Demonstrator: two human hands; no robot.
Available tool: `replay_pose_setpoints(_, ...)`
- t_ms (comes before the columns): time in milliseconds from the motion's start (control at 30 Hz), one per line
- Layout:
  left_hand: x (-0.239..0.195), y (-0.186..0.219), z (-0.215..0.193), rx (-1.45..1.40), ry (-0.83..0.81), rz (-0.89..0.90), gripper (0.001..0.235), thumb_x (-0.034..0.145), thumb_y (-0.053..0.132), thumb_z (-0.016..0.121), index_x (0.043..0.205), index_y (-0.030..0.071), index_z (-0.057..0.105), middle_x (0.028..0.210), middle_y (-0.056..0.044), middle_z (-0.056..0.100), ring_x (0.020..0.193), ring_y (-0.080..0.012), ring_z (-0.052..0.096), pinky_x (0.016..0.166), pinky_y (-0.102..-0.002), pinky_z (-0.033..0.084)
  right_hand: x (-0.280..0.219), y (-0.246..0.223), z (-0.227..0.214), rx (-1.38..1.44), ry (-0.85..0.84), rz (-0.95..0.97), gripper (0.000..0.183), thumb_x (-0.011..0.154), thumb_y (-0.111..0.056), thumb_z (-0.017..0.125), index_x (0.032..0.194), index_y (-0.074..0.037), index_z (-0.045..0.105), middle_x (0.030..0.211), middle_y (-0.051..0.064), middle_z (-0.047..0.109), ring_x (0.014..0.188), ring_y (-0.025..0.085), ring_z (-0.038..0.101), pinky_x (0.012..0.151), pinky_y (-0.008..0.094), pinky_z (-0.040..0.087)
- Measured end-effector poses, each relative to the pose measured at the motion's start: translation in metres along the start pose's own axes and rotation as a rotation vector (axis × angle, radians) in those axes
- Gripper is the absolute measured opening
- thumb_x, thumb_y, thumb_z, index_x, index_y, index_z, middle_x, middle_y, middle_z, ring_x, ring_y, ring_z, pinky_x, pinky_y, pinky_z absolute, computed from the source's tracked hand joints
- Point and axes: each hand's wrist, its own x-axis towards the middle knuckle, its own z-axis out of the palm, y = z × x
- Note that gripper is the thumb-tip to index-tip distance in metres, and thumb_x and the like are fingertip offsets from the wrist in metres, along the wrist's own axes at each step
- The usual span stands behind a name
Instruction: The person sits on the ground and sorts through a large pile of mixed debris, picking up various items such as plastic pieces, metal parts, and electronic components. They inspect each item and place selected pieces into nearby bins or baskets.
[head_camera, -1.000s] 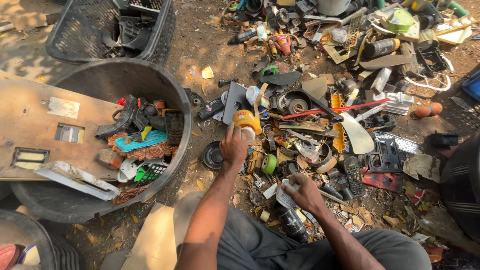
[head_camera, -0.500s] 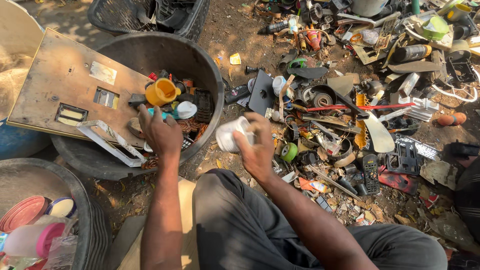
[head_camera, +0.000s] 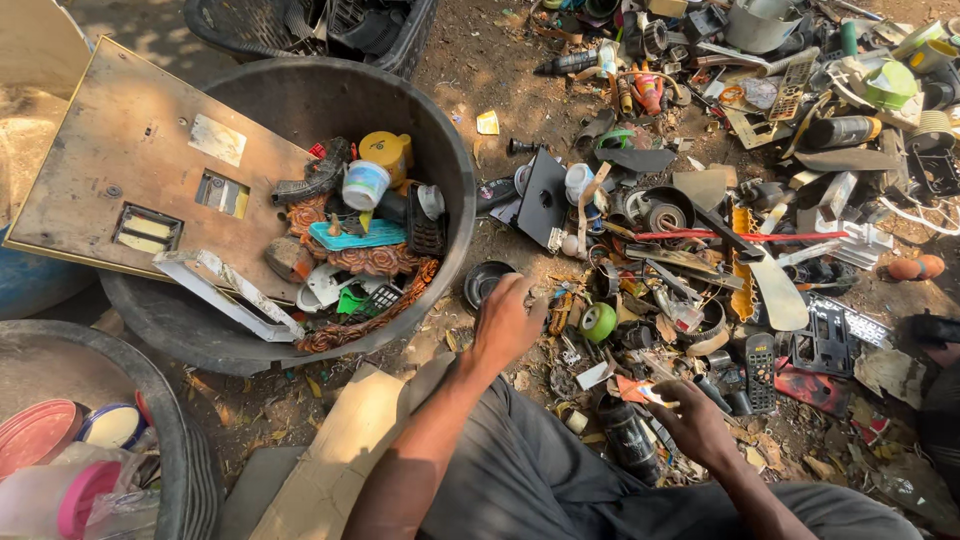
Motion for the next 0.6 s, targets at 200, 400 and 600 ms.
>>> replay_pose_setpoints(200,0.060,-0.039,0.088,0.124,-0.465,-0.610,0.047,0.092,0.030,0.065,0.133,0.006,0.067,0.130,-0.020,0.071,0.119,-0.0324,0.069,0.104,-0.042,0.053,0.002,0.026,0.018,-0.207,-0.010,0.170,0.062,0.085,-0.049,0.076,0.134,-0.012,0.065,0.118,0.013,0.075,0.105,0.029,0.073,0.090,0.042,0.059)
replay_pose_setpoints(400,0.028,-0.097,0.097,0.332,0.009,-0.889,0.044,0.093,0.025,0.066,0.132,0.006,0.065,0.134,-0.020,0.062,0.124,-0.0341,0.060,0.111,-0.048,0.045,0.018,-0.021,0.036,-0.474,-0.323,0.072,0.099,0.080,-0.066,0.078,0.156,-0.024,0.030,0.135,0.021,0.051,0.106,0.038,0.067,0.086,0.047,0.059)
replay_pose_setpoints(600,0.091,-0.133,0.126,0.215,0.138,-0.621,0.061,0.091,0.028,0.069,0.138,-0.007,0.052,0.140,-0.027,0.054,0.129,-0.0415,0.051,0.106,-0.056,0.039,0.029,-0.020,0.027,-0.332,-0.364,0.200,0.093,0.085,-0.058,0.068,0.161,-0.021,0.027,0.136,0.016,0.053,0.100,0.032,0.075,0.082,0.045,0.065)
